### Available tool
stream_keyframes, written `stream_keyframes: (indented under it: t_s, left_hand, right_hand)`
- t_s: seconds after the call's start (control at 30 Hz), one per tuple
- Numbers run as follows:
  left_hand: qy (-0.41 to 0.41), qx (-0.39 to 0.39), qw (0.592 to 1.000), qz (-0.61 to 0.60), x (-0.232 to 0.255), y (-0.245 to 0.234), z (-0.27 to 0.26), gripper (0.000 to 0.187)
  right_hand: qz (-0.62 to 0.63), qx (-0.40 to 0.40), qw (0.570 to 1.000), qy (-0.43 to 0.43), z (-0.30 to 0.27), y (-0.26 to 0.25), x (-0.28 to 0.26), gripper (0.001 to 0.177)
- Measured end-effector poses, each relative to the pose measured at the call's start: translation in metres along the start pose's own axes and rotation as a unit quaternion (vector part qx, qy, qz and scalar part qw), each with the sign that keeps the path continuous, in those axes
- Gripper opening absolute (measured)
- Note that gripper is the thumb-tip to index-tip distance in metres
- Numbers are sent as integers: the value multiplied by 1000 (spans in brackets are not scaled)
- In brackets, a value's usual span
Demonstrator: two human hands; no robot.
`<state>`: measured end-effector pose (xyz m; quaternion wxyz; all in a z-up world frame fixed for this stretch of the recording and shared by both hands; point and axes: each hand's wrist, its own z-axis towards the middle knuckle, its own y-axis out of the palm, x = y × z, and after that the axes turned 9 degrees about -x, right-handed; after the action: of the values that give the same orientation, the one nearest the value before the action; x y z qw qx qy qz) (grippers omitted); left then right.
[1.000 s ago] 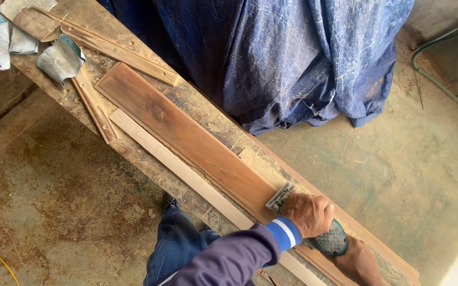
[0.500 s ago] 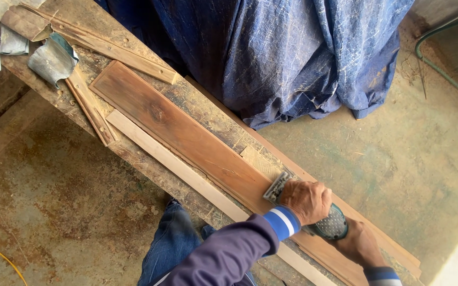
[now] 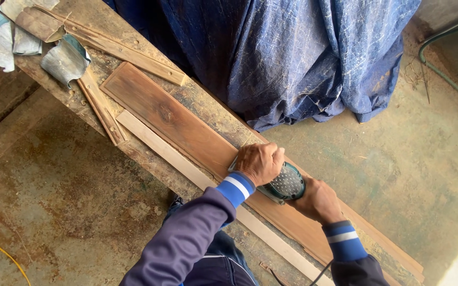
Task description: Sanding a long wooden board using an electric orbital sander.
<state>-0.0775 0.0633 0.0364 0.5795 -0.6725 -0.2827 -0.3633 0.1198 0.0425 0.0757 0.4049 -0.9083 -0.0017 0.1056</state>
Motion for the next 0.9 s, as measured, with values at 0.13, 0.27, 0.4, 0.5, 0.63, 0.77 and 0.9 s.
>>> stream_keyframes:
  t_s: [0.13, 0.27, 0.4, 0.5, 0.63, 0.77, 0.9]
  left_hand:
    - [-11, 58, 998, 20, -10, -10, 0, 42]
    - [-2, 65, 998, 14, -4, -1, 0, 41]
    - [-2, 12, 1000, 6, 17, 26, 3, 41]
    - [7, -13, 1000, -5, 37, 60, 5, 42]
    - [44, 0, 999, -16, 67, 100, -6, 42]
    - [35, -60, 997, -40, 95, 132, -22, 42]
    - [57, -46, 996, -41, 109, 165, -40, 41]
  right_hand:
    - [-1, 17, 1000, -19, 7, -5, -16, 57]
    - [9, 4, 1000, -18, 1, -8, -10, 56]
    - [32, -8, 999, 14, -12, 1, 27, 53]
    - [41, -11, 998, 50, -24, 13, 65, 51]
    - [61, -4, 995, 75, -50, 30, 113, 51]
    - [80, -12, 991, 106, -76, 51, 160, 50]
    - [72, -17, 989, 127, -98, 66, 187, 51]
